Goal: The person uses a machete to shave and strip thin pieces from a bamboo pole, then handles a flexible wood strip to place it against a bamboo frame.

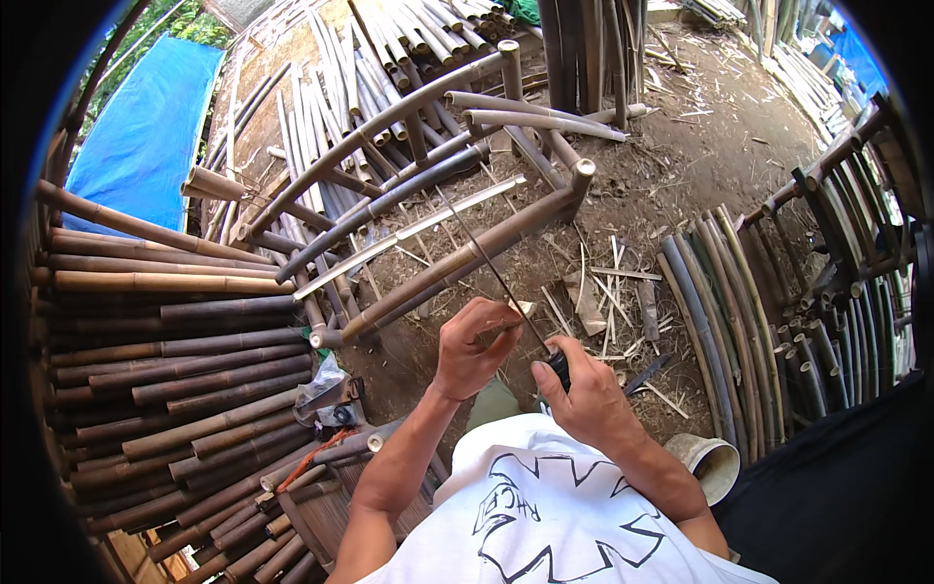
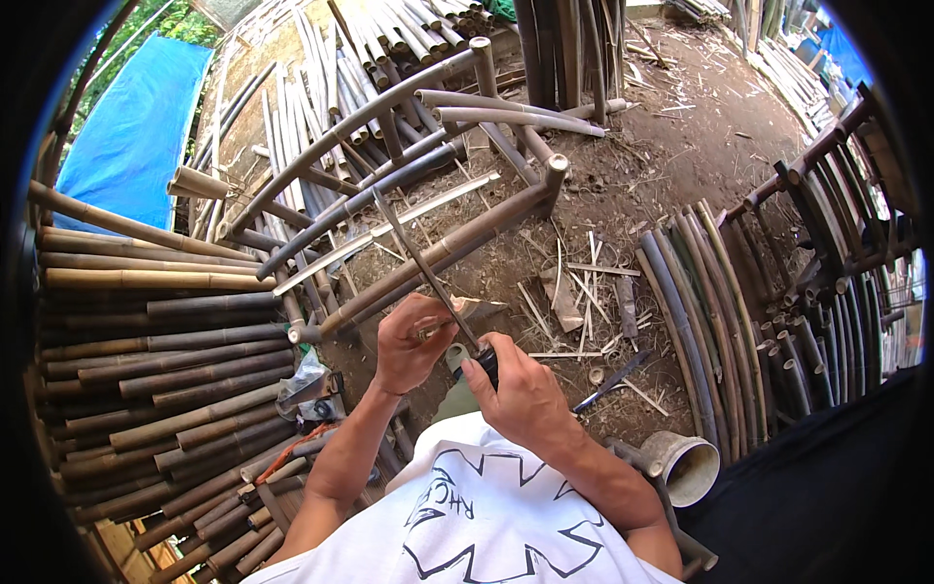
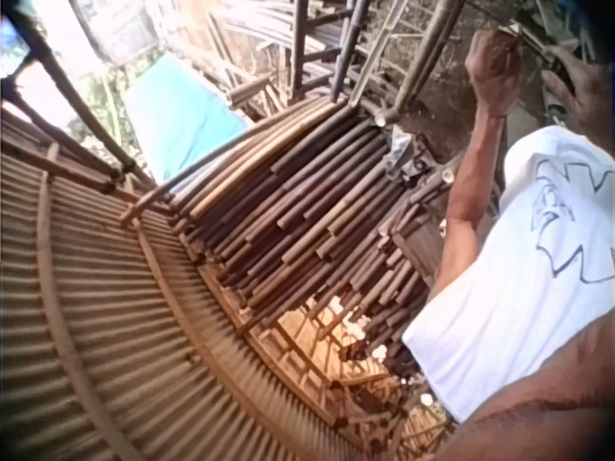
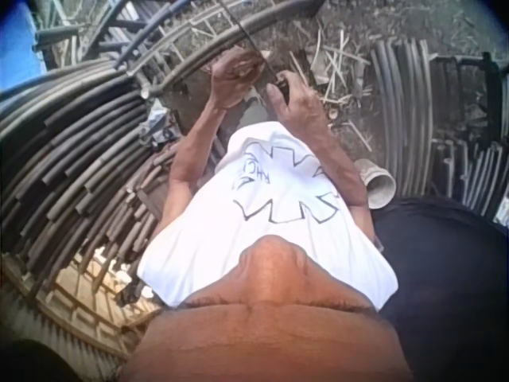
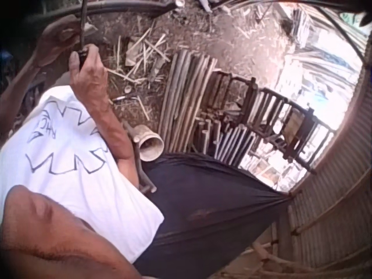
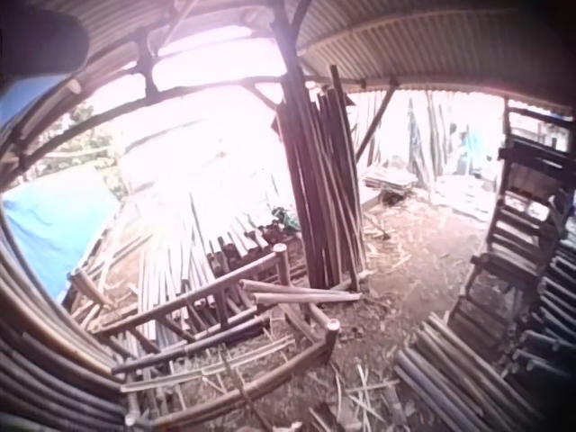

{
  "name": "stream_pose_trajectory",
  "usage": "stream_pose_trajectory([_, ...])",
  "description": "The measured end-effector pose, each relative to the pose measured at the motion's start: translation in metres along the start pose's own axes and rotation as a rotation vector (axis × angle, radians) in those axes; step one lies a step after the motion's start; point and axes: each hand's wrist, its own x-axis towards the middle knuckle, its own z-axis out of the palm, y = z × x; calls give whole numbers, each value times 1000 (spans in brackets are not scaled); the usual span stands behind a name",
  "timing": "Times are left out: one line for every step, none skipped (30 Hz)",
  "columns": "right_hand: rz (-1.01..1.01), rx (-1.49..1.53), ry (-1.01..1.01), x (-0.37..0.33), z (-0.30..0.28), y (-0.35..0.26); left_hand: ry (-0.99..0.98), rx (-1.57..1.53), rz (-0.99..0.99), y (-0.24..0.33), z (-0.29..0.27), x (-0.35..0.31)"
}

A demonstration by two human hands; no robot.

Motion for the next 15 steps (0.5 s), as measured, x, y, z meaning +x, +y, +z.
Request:
stream_pose_trajectory([-1,-1,4,-1,-1,0,4,-4,-10,1,3,0])
stream_pose_trajectory([-6,-9,14,-2,-1,0,7,-11,-17,2,7,0])
stream_pose_trajectory([-11,-16,25,-3,0,1,10,-17,-24,3,10,0])
stream_pose_trajectory([-17,-28,40,-5,-1,2,11,-27,-26,4,13,0])
stream_pose_trajectory([-5,-26,41,-6,-1,3,15,-24,-27,4,16,1])
stream_pose_trajectory([7,-25,42,-7,-1,3,19,-21,-28,5,18,1])
stream_pose_trajectory([20,-23,43,-8,-1,3,22,-17,-29,5,20,1])
stream_pose_trajectory([23,-25,46,-9,-2,4,20,-15,-21,6,22,2])
stream_pose_trajectory([26,-27,50,-9,-3,4,18,-12,-13,6,23,3])
stream_pose_trajectory([28,-29,54,-9,-4,4,16,-9,-4,5,24,3])
stream_pose_trajectory([24,-36,60,-10,-5,4,13,2,-5,5,24,4])
stream_pose_trajectory([19,-43,65,-10,-5,5,11,12,-5,4,24,4])
stream_pose_trajectory([13,-50,72,-10,-5,6,9,23,-5,3,25,4])
stream_pose_trajectory([19,-51,67,-10,-6,6,11,30,-6,3,25,4])
stream_pose_trajectory([25,-53,63,-10,-6,5,13,37,-8,5,25,5])
